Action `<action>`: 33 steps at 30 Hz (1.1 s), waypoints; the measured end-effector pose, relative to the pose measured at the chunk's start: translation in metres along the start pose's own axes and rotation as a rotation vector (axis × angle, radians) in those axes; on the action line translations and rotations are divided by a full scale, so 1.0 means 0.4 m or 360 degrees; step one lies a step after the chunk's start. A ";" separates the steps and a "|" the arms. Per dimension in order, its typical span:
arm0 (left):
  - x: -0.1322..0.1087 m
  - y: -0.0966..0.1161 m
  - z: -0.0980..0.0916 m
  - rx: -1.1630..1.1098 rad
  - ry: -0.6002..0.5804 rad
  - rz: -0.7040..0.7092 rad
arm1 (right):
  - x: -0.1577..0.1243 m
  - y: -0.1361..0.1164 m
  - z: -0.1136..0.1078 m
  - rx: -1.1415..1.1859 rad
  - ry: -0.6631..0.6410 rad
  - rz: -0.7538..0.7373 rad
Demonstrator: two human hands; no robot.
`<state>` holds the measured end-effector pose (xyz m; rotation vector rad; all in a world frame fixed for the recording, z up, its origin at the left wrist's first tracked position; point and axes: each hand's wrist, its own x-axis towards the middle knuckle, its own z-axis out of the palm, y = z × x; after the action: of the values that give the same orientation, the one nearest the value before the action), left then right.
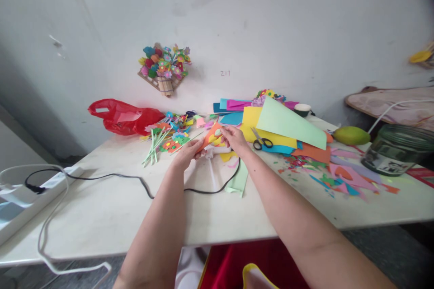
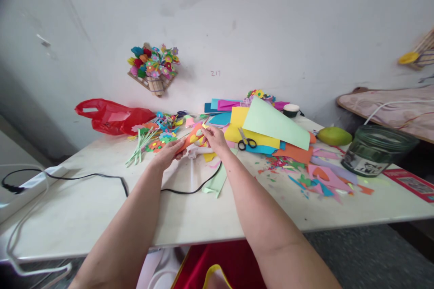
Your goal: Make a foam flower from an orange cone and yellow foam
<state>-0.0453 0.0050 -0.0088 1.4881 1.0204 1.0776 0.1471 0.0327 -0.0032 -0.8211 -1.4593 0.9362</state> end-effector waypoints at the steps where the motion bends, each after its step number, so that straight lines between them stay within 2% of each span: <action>1: 0.000 0.003 0.002 0.0098 0.0010 0.0029 | 0.000 0.001 0.001 -0.0012 -0.0005 -0.0013; 8: 0.012 0.007 0.021 0.0651 0.0162 0.0017 | -0.007 0.007 0.025 -0.0113 -0.0148 -0.0065; 12: 0.025 -0.008 0.015 0.0719 0.0320 0.0070 | -0.013 0.002 0.034 -0.0127 -0.0197 -0.0066; 16: 0.028 -0.017 0.004 0.0451 0.0497 0.0164 | -0.009 0.012 0.026 -0.0186 -0.0041 -0.0040; 22: 0.012 -0.005 0.008 -0.0109 0.0388 0.0168 | 0.007 0.049 0.011 -0.0573 0.0181 0.0017; 27: 0.005 0.000 0.010 -0.0371 0.0378 0.0067 | -0.002 0.036 0.011 -0.1106 0.0176 -0.0074; 33: 0.003 -0.008 -0.002 -0.0575 0.0300 -0.0042 | -0.009 0.011 0.000 -0.1514 0.0072 -0.0089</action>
<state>-0.0459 0.0069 -0.0117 1.0953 0.9121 1.3237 0.1473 0.0313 -0.0089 -1.4500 -1.8774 0.1200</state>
